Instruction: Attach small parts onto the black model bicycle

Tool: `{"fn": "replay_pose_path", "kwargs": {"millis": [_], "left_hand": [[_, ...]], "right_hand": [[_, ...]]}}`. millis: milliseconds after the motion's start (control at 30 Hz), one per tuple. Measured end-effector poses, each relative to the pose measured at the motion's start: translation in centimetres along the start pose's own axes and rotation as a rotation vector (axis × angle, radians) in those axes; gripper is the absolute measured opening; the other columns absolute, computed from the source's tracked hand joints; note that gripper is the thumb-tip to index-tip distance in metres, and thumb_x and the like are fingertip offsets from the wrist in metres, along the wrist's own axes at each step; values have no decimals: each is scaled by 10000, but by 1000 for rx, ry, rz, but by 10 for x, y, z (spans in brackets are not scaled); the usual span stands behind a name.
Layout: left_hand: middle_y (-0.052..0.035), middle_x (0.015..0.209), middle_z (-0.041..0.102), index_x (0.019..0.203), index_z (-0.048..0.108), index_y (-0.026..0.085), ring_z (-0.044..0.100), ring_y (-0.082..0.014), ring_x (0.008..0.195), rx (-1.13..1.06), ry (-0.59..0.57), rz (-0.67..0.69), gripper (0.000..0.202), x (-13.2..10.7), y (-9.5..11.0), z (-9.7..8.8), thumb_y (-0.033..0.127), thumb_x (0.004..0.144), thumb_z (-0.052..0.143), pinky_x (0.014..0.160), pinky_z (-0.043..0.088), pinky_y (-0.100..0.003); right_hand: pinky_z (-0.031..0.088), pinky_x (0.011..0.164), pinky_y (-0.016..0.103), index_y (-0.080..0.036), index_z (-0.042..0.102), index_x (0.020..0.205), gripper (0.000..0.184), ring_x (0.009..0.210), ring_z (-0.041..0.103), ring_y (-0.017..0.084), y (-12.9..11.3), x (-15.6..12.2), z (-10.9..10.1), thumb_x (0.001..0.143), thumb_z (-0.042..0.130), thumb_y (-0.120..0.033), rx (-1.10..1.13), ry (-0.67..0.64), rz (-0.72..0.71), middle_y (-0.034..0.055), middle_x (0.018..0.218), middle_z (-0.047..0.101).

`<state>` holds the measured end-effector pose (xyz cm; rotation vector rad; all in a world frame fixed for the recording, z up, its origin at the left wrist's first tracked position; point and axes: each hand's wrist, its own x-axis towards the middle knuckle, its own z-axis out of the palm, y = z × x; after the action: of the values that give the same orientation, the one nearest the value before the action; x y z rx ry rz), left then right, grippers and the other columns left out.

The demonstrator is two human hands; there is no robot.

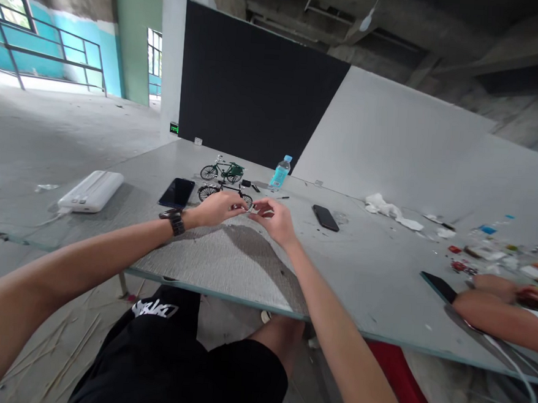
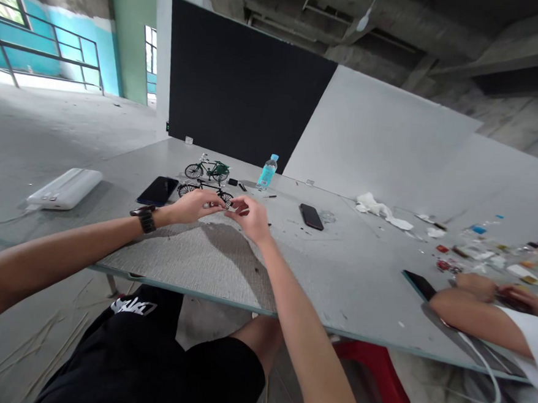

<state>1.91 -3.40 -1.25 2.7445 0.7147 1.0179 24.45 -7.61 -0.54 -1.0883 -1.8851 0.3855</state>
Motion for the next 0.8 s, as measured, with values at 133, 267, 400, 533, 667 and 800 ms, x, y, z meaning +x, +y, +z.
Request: {"fn": "replay_pose_path", "kwargs": {"millis": [133, 267, 400, 533, 667, 800], "left_hand": [[-59, 980, 747, 1053, 752, 196, 664, -176, 869, -111, 37, -42, 229, 1, 0, 3, 315, 1003, 563, 779, 470, -279], [-56, 957, 752, 1034, 760, 192, 661, -170, 836, -154, 45, -58, 231, 1, 1, 5, 329, 993, 580, 758, 466, -278], [-66, 962, 752, 1039, 757, 186, 666, -174, 837, -155, 26, -60, 244, 1, 0, 4, 341, 995, 574, 746, 464, -278], [-67, 957, 749, 1050, 745, 185, 668, -188, 856, -62, 5, -42, 234, 2, 0, 1, 343, 988, 585, 766, 465, -290], [-86, 1009, 737, 1090, 711, 175, 656, -209, 899, 27, -19, -61, 260, 2, 0, -1, 332, 1017, 518, 785, 460, -307], [-115, 1058, 701, 1149, 630, 155, 624, -215, 903, -11, -31, -122, 309, 1, -2, 1, 342, 1056, 402, 785, 450, -320]], "right_hand": [[569, 706, 330, -206, 728, 995, 402, 821, 667, 204, -2, -1, 4, 826, 765, -568, -131, 78, -105, 88, 951, 712], [552, 725, 337, -210, 729, 973, 336, 814, 650, 207, -3, -3, 5, 890, 709, -534, -174, 57, -115, 83, 928, 694], [541, 746, 345, -222, 732, 992, 345, 805, 637, 212, -6, -4, 6, 901, 686, -552, -203, 29, -81, 88, 964, 697], [531, 720, 328, -240, 730, 1072, 381, 792, 637, 205, -8, 1, -1, 906, 665, -576, -181, 2, -72, 85, 992, 705], [501, 693, 312, -210, 688, 1180, 385, 773, 638, 198, 3, 6, -32, 959, 590, -509, -201, 78, -2, 81, 924, 708], [444, 665, 305, -190, 740, 929, 220, 725, 614, 191, 22, 0, -65, 874, 704, -401, -455, -139, 193, 60, 808, 709]]}}
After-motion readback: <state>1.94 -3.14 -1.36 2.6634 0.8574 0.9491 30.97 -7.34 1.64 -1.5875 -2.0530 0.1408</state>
